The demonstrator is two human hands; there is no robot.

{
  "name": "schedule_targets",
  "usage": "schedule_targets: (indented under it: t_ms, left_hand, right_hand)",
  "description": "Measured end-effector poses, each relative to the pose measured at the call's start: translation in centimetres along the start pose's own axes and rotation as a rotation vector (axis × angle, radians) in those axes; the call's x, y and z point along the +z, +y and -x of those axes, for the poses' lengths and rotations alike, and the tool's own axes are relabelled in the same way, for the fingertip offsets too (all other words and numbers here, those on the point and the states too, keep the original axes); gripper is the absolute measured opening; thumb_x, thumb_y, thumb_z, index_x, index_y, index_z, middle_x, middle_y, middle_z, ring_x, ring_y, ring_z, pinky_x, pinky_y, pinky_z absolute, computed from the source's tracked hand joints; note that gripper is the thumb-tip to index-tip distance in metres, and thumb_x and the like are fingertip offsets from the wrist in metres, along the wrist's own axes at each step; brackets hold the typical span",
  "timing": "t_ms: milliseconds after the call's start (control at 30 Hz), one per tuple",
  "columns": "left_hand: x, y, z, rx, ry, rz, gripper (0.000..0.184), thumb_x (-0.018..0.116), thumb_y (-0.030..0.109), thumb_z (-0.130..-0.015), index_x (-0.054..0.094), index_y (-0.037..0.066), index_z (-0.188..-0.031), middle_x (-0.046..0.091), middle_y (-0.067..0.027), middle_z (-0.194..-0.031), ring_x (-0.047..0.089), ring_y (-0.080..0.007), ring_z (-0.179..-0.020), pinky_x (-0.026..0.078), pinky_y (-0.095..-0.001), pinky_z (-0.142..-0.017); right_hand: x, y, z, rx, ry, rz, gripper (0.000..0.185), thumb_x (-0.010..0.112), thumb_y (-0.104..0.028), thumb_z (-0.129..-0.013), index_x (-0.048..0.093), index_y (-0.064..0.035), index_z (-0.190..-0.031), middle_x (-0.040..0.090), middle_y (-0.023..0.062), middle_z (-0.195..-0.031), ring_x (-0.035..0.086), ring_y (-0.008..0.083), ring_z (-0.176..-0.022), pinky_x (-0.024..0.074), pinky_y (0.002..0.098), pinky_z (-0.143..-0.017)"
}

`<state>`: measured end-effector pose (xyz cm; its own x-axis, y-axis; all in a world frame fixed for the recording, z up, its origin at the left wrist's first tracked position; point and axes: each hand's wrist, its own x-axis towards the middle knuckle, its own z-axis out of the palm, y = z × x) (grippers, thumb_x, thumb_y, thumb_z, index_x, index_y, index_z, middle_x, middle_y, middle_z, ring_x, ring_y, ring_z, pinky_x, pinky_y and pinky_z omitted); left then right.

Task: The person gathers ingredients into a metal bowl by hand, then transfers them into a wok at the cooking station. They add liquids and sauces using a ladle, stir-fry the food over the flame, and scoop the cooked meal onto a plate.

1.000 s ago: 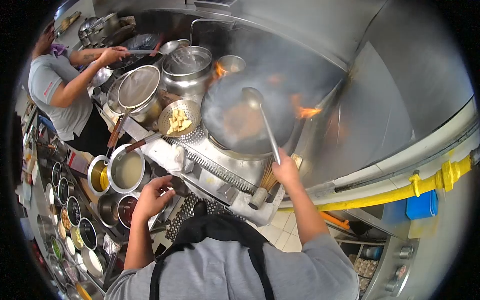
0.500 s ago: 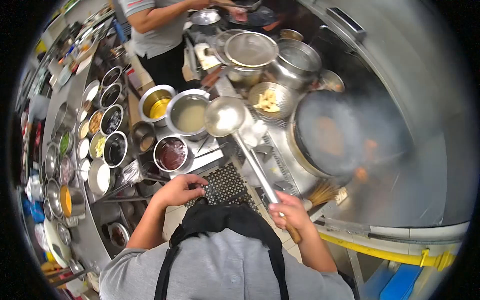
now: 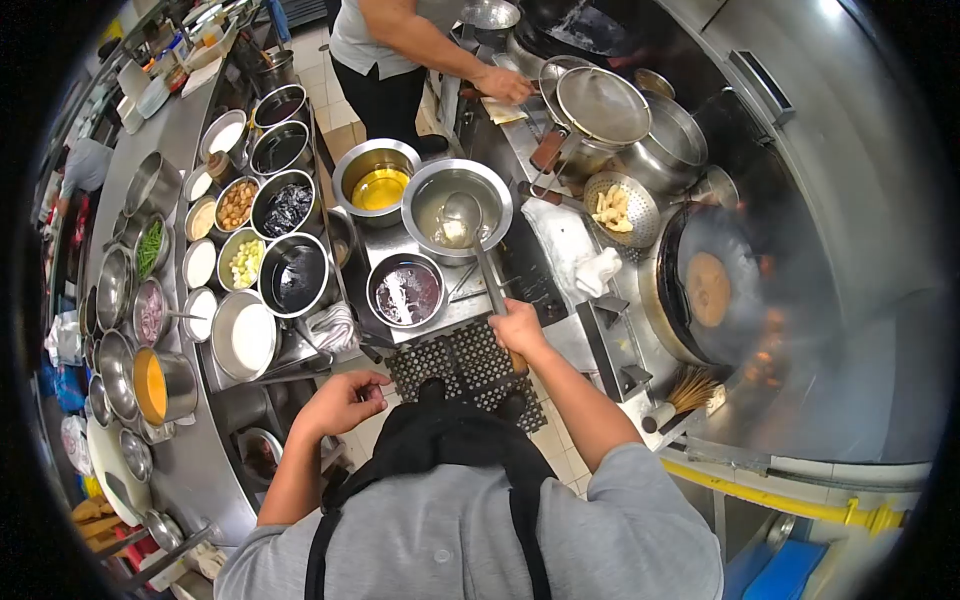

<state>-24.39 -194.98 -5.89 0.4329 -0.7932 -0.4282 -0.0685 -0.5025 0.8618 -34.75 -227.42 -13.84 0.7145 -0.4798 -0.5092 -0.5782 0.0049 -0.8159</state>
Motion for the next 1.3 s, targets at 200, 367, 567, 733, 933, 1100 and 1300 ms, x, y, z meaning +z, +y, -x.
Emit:
schedule_targets:
  t_ms: [200,367,567,733,933,1100,1300]
  left_hand:
    - [-1.5,0.9,-0.8,0.021,-0.031,-0.049,0.035,0.069,0.012,-0.080,0.063,-0.001,-0.112,0.065,-0.0058,-0.081,0.060,-0.0147,-0.073,0.049,-0.0292,-0.069]
    - [-0.3,3.1,-2.9,0.002,-0.134,-0.171,0.037,0.071,0.015,-0.079,0.063,-0.001,-0.111,0.063,-0.0043,-0.081,0.057,-0.0126,-0.072,0.047,-0.0272,-0.068]
    - [3.9,4.9,-6.5,0.058,-0.316,-0.354,0.040,0.072,0.017,-0.078,0.062,-0.003,-0.111,0.067,-0.0095,-0.087,0.063,-0.0166,-0.077,0.051,-0.0305,-0.073]
    - [9.6,7.0,-8.7,0.139,-0.365,-0.463,0.034,0.070,0.022,-0.076,0.064,0.000,-0.101,0.068,-0.0137,-0.082,0.065,-0.0261,-0.075,0.050,-0.0356,-0.070]
    - [17.7,12.2,-9.9,0.269,-0.424,-0.441,0.040,0.069,0.021,-0.078,0.063,-0.002,-0.110,0.068,-0.0147,-0.084,0.066,-0.0265,-0.077,0.050,-0.0364,-0.070]
    - [22.2,13.9,-10.4,0.257,-0.405,-0.471,0.040,0.072,0.016,-0.080,0.061,0.000,-0.115,0.069,-0.0124,-0.095,0.065,-0.0185,-0.084,0.051,-0.0313,-0.076]
    - [23.9,15.6,-11.3,0.157,-0.473,-0.309,0.042,0.070,0.023,-0.081,0.062,0.003,-0.117,0.069,-0.0150,-0.099,0.066,-0.0255,-0.091,0.051,-0.0345,-0.080]
  right_hand:
    - [-1.0,-1.6,5.2,0.219,-0.036,-0.599,0.011,0.058,-0.004,-0.084,0.053,-0.0045,-0.094,0.048,0.0018,-0.059,0.042,0.0110,-0.039,0.0338,0.0286,-0.034]
    - [-6.0,-3.6,12.8,0.315,-0.030,-0.900,0.025,0.055,-0.007,-0.088,0.052,-0.0068,-0.112,0.049,0.0014,-0.067,0.039,0.0071,-0.043,0.0300,0.0234,-0.036]
    - [-14.2,-1.1,23.1,0.284,-0.181,-1.340,0.032,0.051,-0.011,-0.090,0.050,-0.0048,-0.121,0.046,-0.0001,-0.068,0.038,0.0056,-0.042,0.0301,0.0217,-0.034]
    - [-21.9,0.6,30.7,0.102,-0.139,-1.548,0.042,0.048,-0.011,-0.091,0.044,-0.0033,-0.132,0.046,-0.0005,-0.068,0.038,0.0050,-0.041,0.0310,0.0217,-0.033]
    - [-30.9,5.2,28.8,0.048,0.543,-0.625,0.029,0.057,-0.005,-0.086,0.054,-0.0027,-0.115,0.050,0.0015,-0.061,0.044,0.0090,-0.039,0.0356,0.0262,-0.034]
    - [-39.1,13.6,22.7,0.068,0.735,-0.275,0.014,0.058,-0.005,-0.084,0.060,-0.0028,-0.097,0.051,0.0022,-0.057,0.050,0.0125,-0.043,0.0379,0.0289,-0.036]
    - [-40.6,17.5,21.4,0.003,0.824,-0.046,0.002,0.060,-0.003,-0.082,0.058,-0.0016,-0.082,0.055,0.0062,-0.058,0.050,0.0160,-0.041,0.0382,0.0337,-0.036]
